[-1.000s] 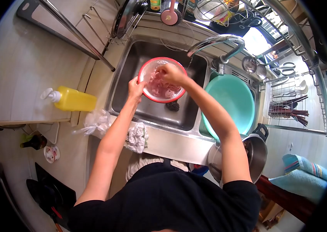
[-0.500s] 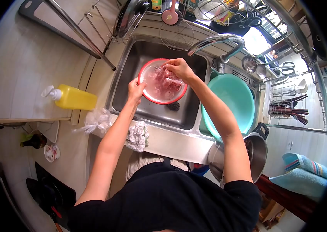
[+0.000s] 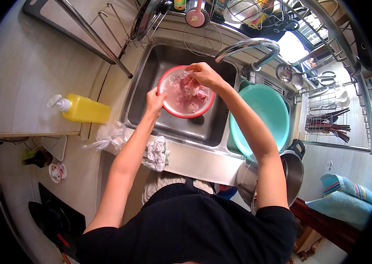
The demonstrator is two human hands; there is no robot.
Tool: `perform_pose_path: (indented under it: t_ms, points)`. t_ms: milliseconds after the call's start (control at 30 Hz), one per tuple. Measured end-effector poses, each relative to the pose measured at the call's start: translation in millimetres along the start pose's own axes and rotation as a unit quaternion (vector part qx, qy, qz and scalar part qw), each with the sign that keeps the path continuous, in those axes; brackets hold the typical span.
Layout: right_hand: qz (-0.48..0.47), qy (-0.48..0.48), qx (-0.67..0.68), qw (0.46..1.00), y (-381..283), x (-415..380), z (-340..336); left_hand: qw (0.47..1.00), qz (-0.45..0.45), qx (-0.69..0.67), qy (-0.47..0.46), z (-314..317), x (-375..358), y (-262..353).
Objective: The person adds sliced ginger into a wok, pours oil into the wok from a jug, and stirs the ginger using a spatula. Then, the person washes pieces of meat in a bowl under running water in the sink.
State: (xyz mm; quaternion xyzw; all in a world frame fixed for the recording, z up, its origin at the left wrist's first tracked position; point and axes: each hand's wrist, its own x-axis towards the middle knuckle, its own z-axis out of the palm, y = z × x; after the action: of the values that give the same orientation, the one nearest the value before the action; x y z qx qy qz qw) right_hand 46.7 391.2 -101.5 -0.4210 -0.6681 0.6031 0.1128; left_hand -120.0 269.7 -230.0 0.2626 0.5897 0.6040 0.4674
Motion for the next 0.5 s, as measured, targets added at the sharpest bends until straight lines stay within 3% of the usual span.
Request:
perform_pose_path:
  t_ms: [33,100,167,233,300,367,433,500]
  points:
    - [0.0,0.0,0.0,1.0,6,2,-3,1.0,0.0,0.0,0.0,0,0,0]
    - [-0.115,0.059,-0.284,0.95,29,6,-15,1.0,-0.002,-0.007,0.0,0,0,0]
    - [-0.134,0.098,-0.331,0.929,42,2,-17,1.0,0.001,-0.01,-0.001,2,0,1]
    - [-0.11,0.14,-0.493,0.852,49,-2,-16,1.0,0.004,-0.014,0.0,3,1,1]
    - [-0.124,0.134,-0.483,0.856,48,-3,-16,1.0,0.006,-0.008,-0.003,4,2,2]
    - [-0.069,-0.003,-0.18,0.981,39,-5,-19,1.0,0.004,-0.006,-0.004,5,2,3]
    - [-0.021,-0.039,-0.115,0.992,18,-17,-17,1.0,0.001,-0.003,-0.007,6,2,0]
    - [0.019,-0.077,0.173,0.982,22,-16,-17,1.0,0.004,-0.006,0.005,7,4,-2]
